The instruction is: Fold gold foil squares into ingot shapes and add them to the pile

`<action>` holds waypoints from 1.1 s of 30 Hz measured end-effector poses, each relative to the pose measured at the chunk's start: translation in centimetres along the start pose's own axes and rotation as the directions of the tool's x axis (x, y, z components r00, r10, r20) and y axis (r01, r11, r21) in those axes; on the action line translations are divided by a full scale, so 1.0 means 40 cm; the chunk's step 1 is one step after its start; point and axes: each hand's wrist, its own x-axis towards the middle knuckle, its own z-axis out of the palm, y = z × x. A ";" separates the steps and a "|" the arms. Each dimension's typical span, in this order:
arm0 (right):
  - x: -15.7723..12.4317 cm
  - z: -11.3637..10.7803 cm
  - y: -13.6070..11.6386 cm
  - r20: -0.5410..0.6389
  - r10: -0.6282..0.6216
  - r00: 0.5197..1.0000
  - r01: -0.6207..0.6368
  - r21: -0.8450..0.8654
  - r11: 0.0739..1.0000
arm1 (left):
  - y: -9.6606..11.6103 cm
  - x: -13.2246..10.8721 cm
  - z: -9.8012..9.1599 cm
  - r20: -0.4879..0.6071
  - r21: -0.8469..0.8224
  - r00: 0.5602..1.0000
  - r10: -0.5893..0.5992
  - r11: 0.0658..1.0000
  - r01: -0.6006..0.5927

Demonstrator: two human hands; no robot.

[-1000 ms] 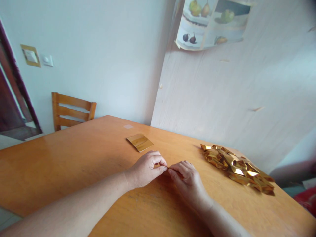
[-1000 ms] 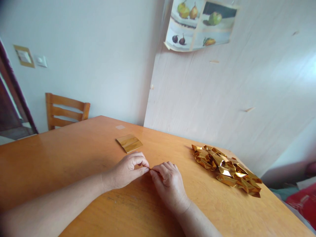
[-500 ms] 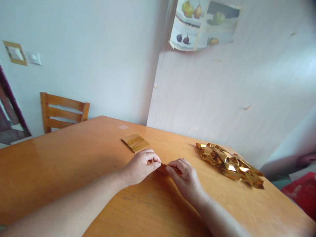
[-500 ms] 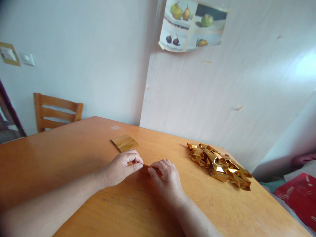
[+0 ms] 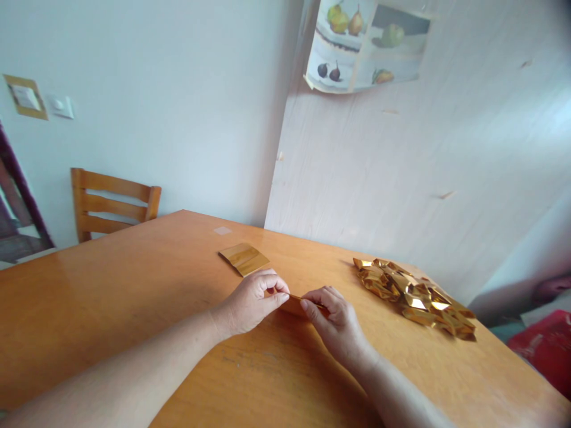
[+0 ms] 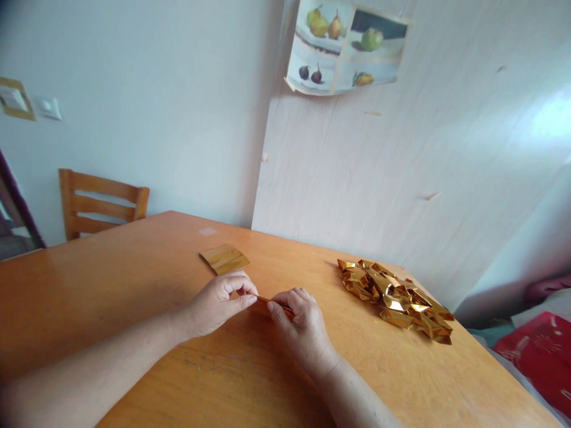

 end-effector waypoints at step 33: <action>-0.003 0.009 -0.006 0.017 -0.043 0.999 0.043 -0.012 0.999 | 0.013 -0.005 0.009 -0.014 0.247 0.986 0.168 0.956 -0.159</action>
